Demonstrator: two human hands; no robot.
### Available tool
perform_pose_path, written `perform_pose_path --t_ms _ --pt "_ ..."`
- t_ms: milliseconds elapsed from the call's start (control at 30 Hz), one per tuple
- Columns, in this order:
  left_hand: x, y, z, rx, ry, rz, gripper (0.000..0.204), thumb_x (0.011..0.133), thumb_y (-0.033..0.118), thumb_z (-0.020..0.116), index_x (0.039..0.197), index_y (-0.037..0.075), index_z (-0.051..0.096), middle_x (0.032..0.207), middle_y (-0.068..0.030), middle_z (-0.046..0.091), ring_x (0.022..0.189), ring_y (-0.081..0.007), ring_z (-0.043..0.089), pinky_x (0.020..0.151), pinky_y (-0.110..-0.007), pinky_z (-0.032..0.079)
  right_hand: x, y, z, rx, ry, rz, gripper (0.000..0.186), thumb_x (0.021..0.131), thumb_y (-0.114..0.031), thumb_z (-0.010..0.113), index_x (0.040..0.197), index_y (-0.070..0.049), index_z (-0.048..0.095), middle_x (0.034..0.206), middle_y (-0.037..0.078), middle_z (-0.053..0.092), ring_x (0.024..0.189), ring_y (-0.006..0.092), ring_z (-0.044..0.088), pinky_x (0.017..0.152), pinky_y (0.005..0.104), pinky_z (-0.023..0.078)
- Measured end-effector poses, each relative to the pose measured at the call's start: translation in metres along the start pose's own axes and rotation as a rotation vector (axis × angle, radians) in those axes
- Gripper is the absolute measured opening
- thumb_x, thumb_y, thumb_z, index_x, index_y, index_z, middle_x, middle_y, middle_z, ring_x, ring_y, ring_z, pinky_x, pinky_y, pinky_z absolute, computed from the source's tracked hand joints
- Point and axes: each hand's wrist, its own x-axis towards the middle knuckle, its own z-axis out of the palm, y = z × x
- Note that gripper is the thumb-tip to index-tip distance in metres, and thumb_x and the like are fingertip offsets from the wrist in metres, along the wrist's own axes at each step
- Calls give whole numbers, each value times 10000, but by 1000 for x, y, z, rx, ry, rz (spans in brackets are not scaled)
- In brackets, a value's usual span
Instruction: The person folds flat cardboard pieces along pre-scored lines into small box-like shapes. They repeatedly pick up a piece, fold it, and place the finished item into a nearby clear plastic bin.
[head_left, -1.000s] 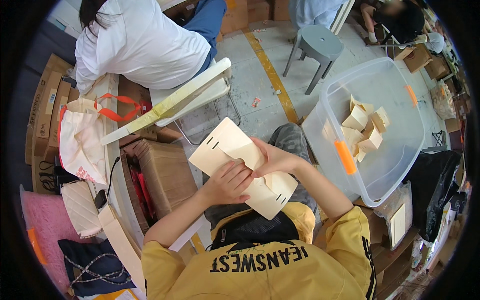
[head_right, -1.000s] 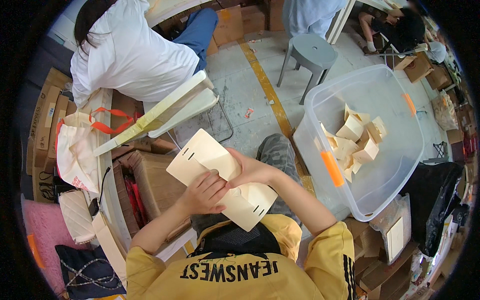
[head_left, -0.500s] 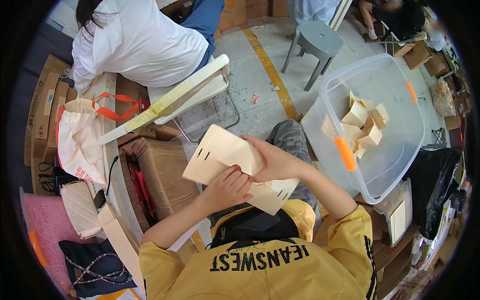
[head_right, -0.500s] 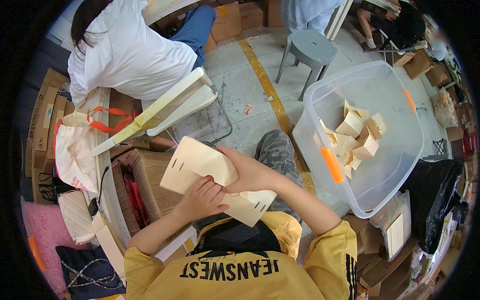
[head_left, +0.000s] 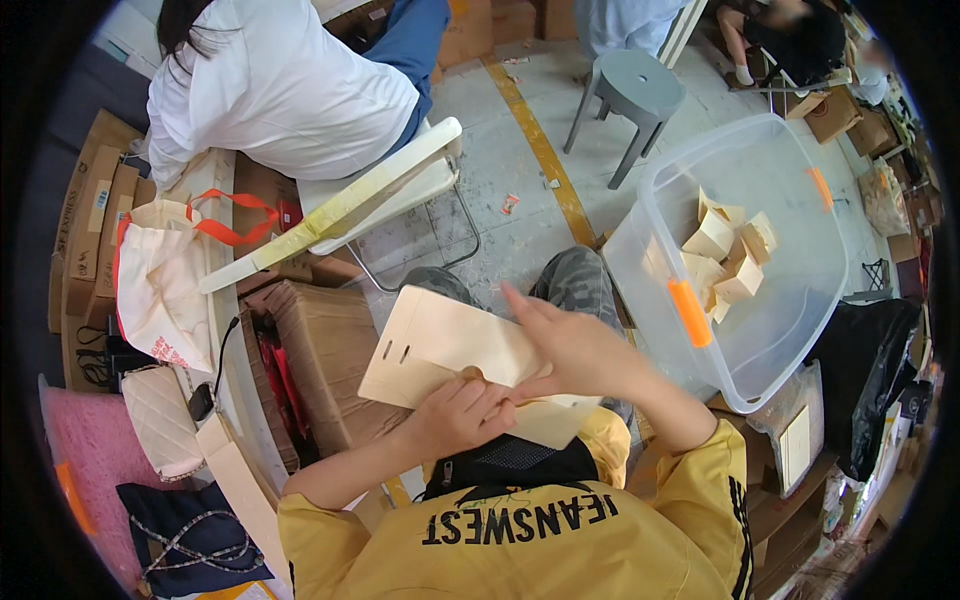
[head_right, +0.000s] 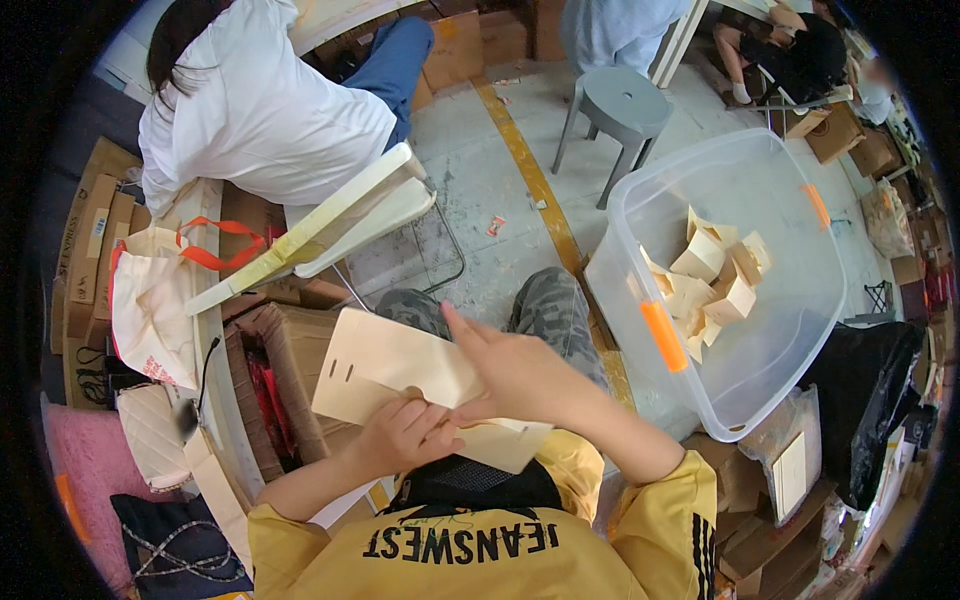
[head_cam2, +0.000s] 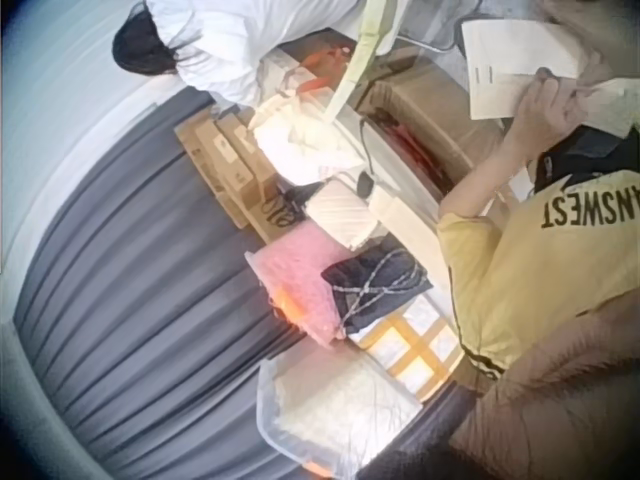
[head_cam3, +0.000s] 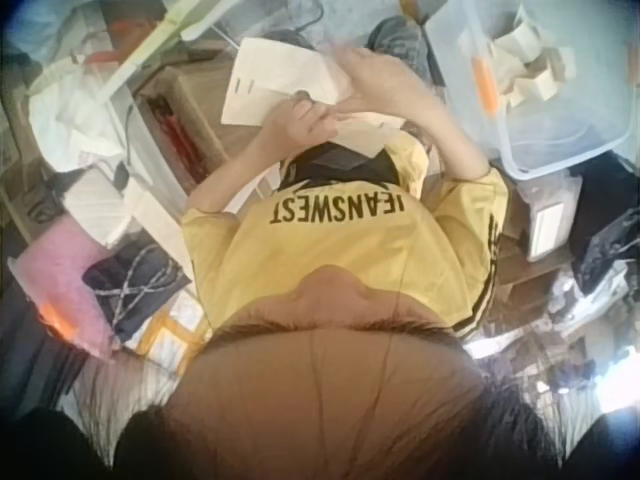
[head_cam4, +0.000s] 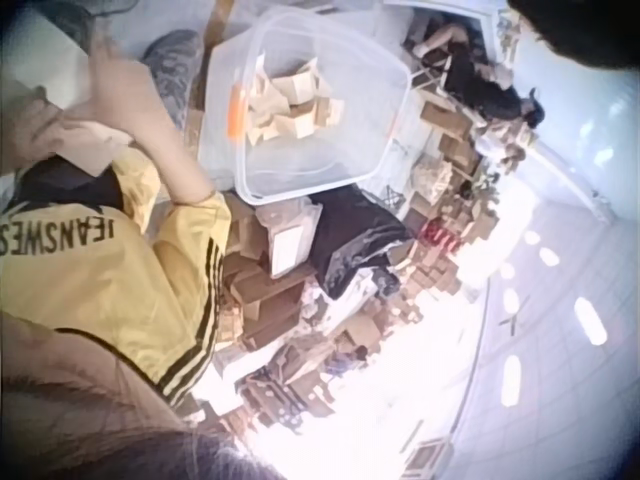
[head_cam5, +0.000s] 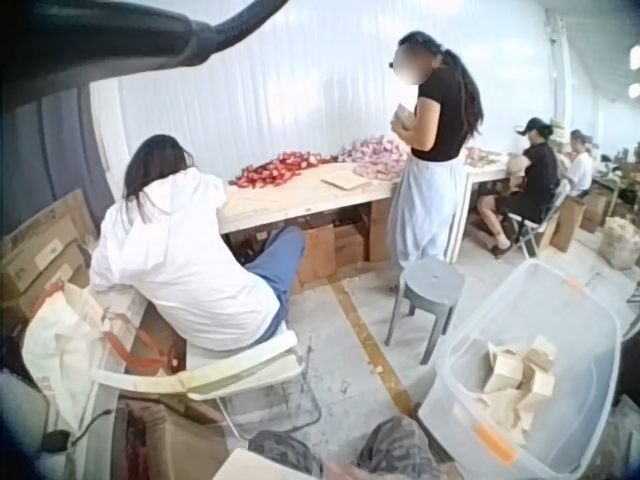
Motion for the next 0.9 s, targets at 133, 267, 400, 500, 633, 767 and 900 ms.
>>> perform_pose_path --t_ms 133,267,400,500,633,767,900 --pt "4 7 -4 1 78 -92 284 781 272 634 909 73 477 744 -28 516 717 -176 486 694 -291 460 -17 42 -23 313 53 25 1021 671 -599 649 1379 4 229 1314 203 431 1067 316 548 855 381 455" --pt "12 4 -4 17 81 -246 400 732 269 691 984 58 462 792 -49 533 761 -215 483 714 -330 450 -42 73 -31 746 261 173 967 751 -758 381 1374 -24 290 1317 142 450 1144 254 498 919 390 408" --pt "19 -4 10 -169 101 -377 551 672 204 757 1071 19 425 904 -119 542 816 -282 464 751 -395 395 -74 113 51 1147 411 92 897 770 -709 427 1359 -40 327 1256 137 489 1029 265 563 899 384 415" --pt "18 -6 15 -341 59 -525 546 671 177 755 1071 10 423 930 -138 546 836 -297 466 732 -388 390 -79 98 109 887 278 8 687 838 -559 503 1253 -15 437 1174 119 550 1027 229 560 879 374 431" --pt "12 -4 30 -496 44 -584 520 692 181 733 1077 4 432 932 -157 539 865 -318 467 765 -396 397 -43 43 133 1063 641 211 284 897 -201 532 1077 18 539 974 96 622 878 176 592 767 283 458" --pt "9 4 36 -514 54 -659 525 695 167 735 1083 -2 424 978 -163 518 900 -319 462 784 -395 394 -28 46 120 561 653 246 174 874 -129 562 957 23 570 708 134 615 598 204 602 552 307 459" --pt "9 12 35 -616 66 -766 558 705 144 737 1123 6 395 1053 -176 460 957 -317 458 828 -381 385 -10 40 95 225 658 160 170 866 -125 561 797 29 583 585 177 530 512 319 546 473 331 425"
